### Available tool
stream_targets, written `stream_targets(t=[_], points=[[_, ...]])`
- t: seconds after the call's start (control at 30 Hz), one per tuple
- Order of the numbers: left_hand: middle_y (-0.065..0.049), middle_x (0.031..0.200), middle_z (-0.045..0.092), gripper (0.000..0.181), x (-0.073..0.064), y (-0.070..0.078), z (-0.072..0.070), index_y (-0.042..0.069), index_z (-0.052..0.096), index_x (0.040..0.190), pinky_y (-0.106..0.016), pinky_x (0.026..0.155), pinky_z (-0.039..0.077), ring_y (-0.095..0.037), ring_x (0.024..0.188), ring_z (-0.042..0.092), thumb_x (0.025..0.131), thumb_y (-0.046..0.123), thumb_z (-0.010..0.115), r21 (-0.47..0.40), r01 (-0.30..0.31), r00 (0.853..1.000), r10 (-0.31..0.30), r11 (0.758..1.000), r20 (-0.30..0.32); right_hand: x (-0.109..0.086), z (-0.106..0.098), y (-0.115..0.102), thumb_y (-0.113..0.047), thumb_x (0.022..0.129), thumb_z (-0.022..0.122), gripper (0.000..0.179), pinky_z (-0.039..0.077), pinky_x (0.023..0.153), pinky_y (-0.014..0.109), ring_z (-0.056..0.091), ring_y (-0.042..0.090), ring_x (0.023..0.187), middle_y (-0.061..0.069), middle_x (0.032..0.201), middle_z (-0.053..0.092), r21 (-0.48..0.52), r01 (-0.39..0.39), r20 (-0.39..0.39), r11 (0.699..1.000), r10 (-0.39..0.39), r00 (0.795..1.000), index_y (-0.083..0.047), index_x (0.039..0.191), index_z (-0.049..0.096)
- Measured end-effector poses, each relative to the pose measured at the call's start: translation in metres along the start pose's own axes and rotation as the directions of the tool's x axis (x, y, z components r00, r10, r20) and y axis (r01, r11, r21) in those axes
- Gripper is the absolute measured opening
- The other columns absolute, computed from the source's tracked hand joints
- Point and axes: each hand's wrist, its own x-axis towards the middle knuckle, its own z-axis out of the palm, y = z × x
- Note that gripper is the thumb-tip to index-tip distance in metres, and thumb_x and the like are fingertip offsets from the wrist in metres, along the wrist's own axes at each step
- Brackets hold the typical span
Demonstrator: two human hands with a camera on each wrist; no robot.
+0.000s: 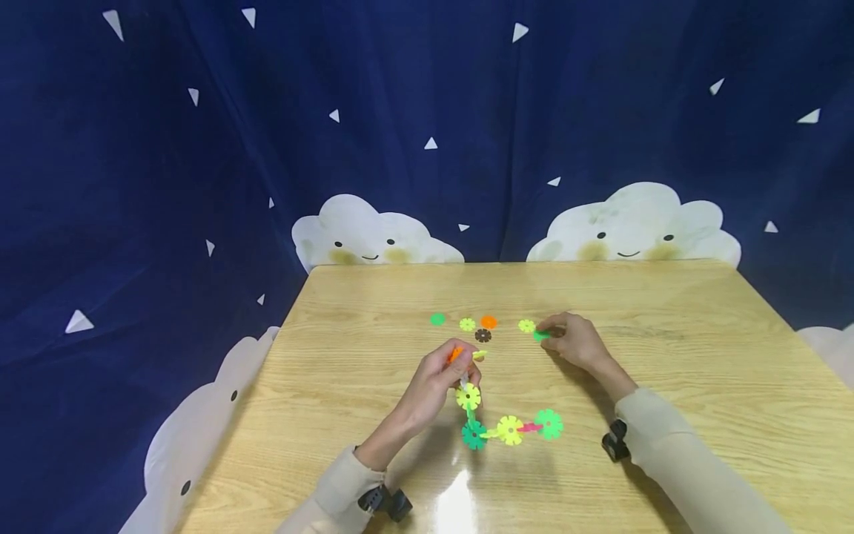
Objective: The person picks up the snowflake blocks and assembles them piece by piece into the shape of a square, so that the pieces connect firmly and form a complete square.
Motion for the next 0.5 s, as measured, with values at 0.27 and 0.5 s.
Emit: stream_targets(t=[0.27, 0.5], points=[[-0.005, 0.081, 0.063, 0.038, 0.000, 0.001, 0.001, -0.001, 0.059, 0.119, -0.025, 0.077, 0.048, -0.012, 0.077, 0.058, 0.113, 0.032, 0.041, 0.009, -0.002, 1.000, 0.002, 1.000, 0.001, -0.004, 0.003, -0.010, -0.002, 0.090, 0.078, 0.005, 0.052, 0.096, 0.059, 0.065, 0.042, 0.113, 0.020, 0.122, 0.067, -0.057, 0.008, 0.017, 0.998, -0.007, 1.000, -0.005, 0.091, 0.074], [-0.006, 0.082, 0.063, 0.038, 0.000, 0.003, 0.002, 0.000, 0.059, 0.119, -0.025, 0.076, 0.047, -0.012, 0.077, 0.057, 0.113, 0.033, 0.041, 0.015, -0.010, 1.000, 0.010, 1.000, 0.004, -0.003, 0.005, -0.012, 0.009, 0.086, 0.076, 0.024, 0.054, 0.086, 0.048, 0.063, 0.033, 0.098, 0.015, 0.103, 0.068, -0.030, 0.030, 0.030, 0.999, -0.029, 0.999, -0.001, 0.105, 0.065]])
